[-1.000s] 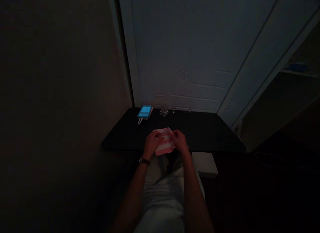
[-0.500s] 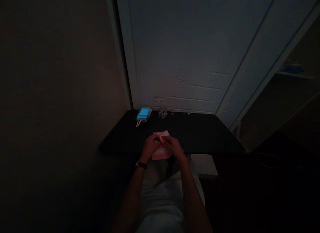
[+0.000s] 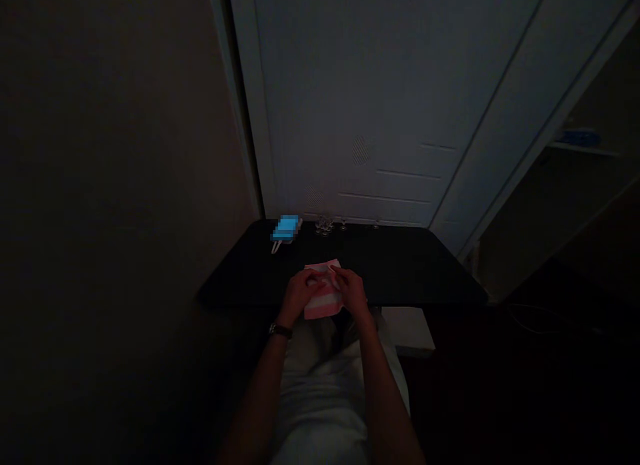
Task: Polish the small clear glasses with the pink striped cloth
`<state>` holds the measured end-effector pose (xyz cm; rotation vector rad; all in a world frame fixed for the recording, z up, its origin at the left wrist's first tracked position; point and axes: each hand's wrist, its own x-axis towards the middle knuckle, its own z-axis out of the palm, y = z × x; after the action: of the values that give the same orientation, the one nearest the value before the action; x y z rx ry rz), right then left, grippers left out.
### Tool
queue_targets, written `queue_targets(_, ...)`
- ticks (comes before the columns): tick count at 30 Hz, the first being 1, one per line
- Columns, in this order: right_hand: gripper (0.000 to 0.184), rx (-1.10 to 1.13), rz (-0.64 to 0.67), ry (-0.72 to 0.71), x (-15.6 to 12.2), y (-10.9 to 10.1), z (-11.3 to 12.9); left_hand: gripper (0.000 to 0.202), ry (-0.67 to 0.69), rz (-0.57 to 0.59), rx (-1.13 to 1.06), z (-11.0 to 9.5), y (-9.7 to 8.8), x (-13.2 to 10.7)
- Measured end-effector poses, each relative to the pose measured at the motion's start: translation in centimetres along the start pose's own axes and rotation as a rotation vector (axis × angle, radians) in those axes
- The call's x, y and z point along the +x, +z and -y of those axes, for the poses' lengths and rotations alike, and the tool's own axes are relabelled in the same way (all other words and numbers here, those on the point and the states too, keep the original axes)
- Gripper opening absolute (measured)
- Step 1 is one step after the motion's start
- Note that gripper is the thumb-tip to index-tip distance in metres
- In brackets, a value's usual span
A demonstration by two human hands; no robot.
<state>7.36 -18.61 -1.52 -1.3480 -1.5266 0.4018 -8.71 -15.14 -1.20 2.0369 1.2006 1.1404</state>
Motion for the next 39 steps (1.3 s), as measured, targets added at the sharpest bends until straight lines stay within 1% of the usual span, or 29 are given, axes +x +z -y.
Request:
queue_targets(4,0.032,0.015,-0.030,0.043,0.1,0.3,-0.3,0.021,-0.035,0.018,-0.069,0.1,0.0,0.0)
queue_targets(9,0.033,0.059,-0.082,0.063,0.0,0.2,-0.4,0.021,-0.044,0.018,-0.060,0.0,-0.1,-0.1)
queue_targets(12,0.039,0.114,-0.133,0.134,-0.1,-0.2,-0.2,0.020,-0.044,0.023,-0.061,0.0,-0.2,-0.2)
queue_targets(14,0.035,0.143,-0.147,0.183,0.0,-0.6,-0.1,0.021,-0.040,0.021,-0.051,0.0,-0.2,-0.2)
queue_targets(18,0.024,0.152,-0.089,0.194,0.3,-1.4,-0.2,0.024,-0.029,0.016,-0.039,0.3,-0.1,-0.3)
queue_targets(24,0.024,0.158,-0.045,0.183,0.7,-1.7,-0.8,0.025,-0.043,0.022,-0.045,0.1,-0.2,-0.4)
queue_targets(26,0.023,0.180,-0.038,0.206,0.8,-1.7,-0.8,0.024,-0.038,0.015,-0.035,0.0,-0.2,-0.4)
queue_targets(30,0.022,0.336,-0.023,0.257,0.7,-2.1,-0.3,0.022,-0.025,0.012,-0.046,0.0,-0.2,-0.4)
queue_targets(34,0.025,0.522,0.044,0.335,0.6,-2.7,0.5,0.021,-0.018,0.030,-0.087,-0.1,-0.3,-0.5)
queue_targets(36,0.026,0.569,0.040,0.379,0.8,-2.7,1.0,0.020,-0.030,0.038,-0.104,-0.3,-0.4,-0.5)
queue_targets(39,0.025,0.588,0.013,0.371,1.1,-2.4,2.2,0.019,-0.044,0.043,-0.125,-0.5,-0.4,-0.6)
